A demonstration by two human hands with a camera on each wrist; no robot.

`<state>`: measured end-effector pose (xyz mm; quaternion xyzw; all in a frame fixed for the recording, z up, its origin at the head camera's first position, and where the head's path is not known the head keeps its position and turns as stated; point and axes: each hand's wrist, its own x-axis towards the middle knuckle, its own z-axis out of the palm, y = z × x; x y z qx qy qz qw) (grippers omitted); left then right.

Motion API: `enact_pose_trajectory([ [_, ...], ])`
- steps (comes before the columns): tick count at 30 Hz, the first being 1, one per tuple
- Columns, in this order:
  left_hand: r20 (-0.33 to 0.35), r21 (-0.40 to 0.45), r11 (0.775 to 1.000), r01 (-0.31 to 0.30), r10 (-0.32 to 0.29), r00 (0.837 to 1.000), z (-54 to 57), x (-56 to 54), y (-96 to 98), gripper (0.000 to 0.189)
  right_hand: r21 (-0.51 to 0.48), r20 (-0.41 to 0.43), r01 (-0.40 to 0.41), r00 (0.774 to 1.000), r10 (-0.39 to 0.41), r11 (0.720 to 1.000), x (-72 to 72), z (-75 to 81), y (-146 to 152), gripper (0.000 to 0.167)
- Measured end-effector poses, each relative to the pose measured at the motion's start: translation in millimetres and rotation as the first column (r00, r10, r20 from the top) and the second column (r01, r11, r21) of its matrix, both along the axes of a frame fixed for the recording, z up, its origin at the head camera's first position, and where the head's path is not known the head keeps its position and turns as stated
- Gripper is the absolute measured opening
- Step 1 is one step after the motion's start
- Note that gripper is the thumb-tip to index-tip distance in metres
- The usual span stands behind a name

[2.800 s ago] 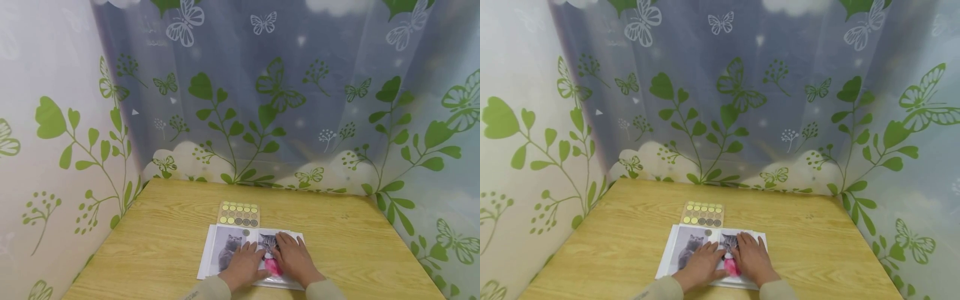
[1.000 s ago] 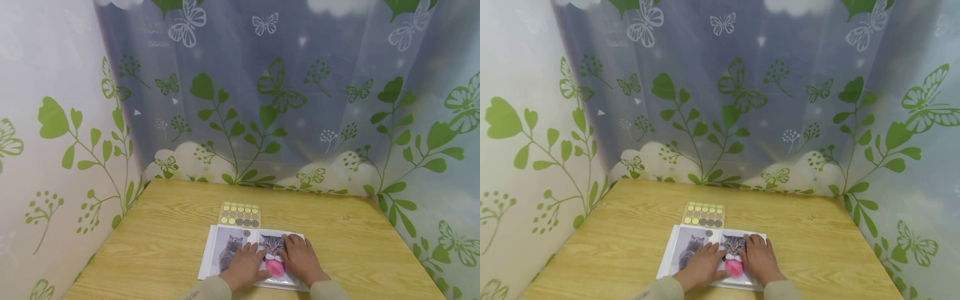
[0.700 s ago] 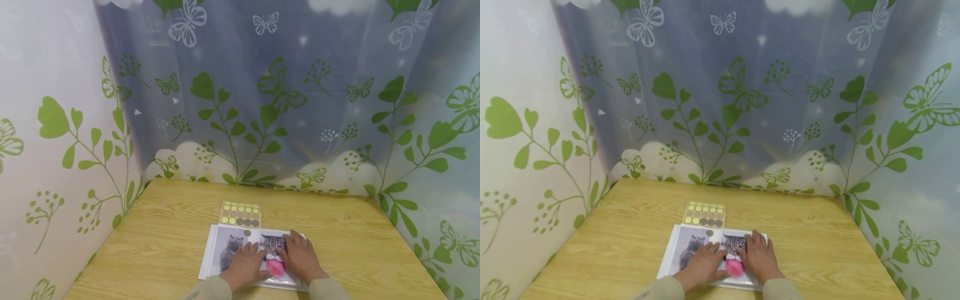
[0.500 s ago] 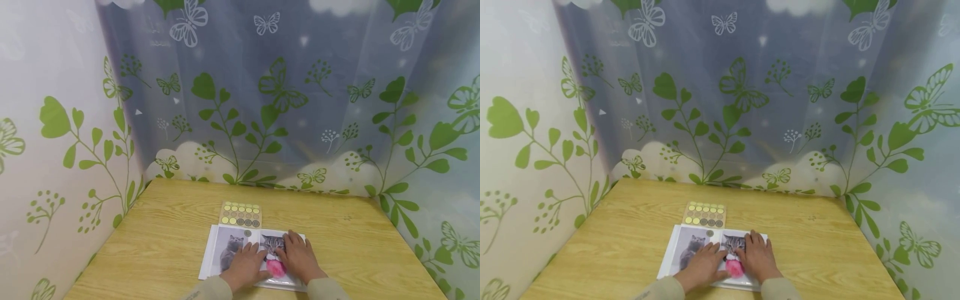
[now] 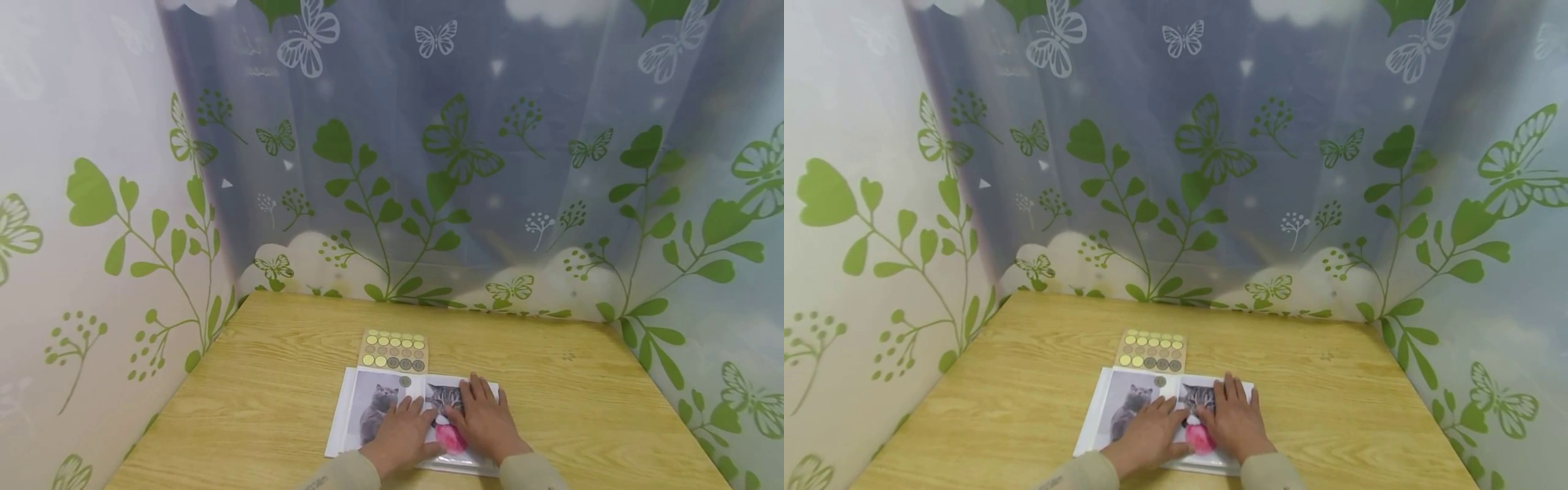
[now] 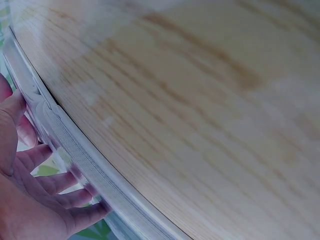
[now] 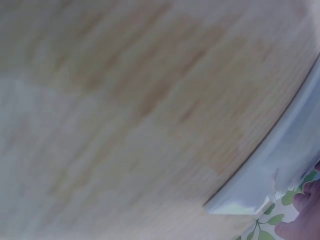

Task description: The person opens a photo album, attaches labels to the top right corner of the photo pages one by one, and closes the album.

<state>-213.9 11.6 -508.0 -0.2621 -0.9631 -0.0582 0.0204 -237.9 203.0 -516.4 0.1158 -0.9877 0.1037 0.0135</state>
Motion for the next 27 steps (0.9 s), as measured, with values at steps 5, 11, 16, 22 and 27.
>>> enact_pose_trajectory([
  [5,0.015,0.002,1.0,-0.008,0.008,1.0,1.1,-0.3,0.5,0.07,-0.005,-0.01,-0.013,1.0,0.013,1.0,3.2,2.0,0.4,0.07],
  [11,0.012,0.009,1.0,-0.007,0.007,1.0,2.0,0.3,-0.1,0.07,0.002,-0.042,-0.015,0.999,0.015,1.0,3.2,-1.8,2.7,0.071],
  [16,0.012,0.007,1.0,-0.01,0.01,1.0,1.4,0.0,0.6,0.069,0.007,-0.053,-0.013,0.998,0.014,1.0,4.3,-5.0,4.8,0.07],
  [22,-0.004,0.008,1.0,-0.008,0.008,1.0,-0.4,-0.4,0.9,0.067,-0.009,-0.051,-0.011,0.999,0.011,1.0,6.8,-4.6,6.2,0.07],
  [27,-0.01,0.012,1.0,-0.003,0.003,1.0,-2.4,-1.1,0.8,0.067,-0.023,-0.046,-0.007,0.999,0.006,1.0,9.4,-4.6,8.6,0.07],
])
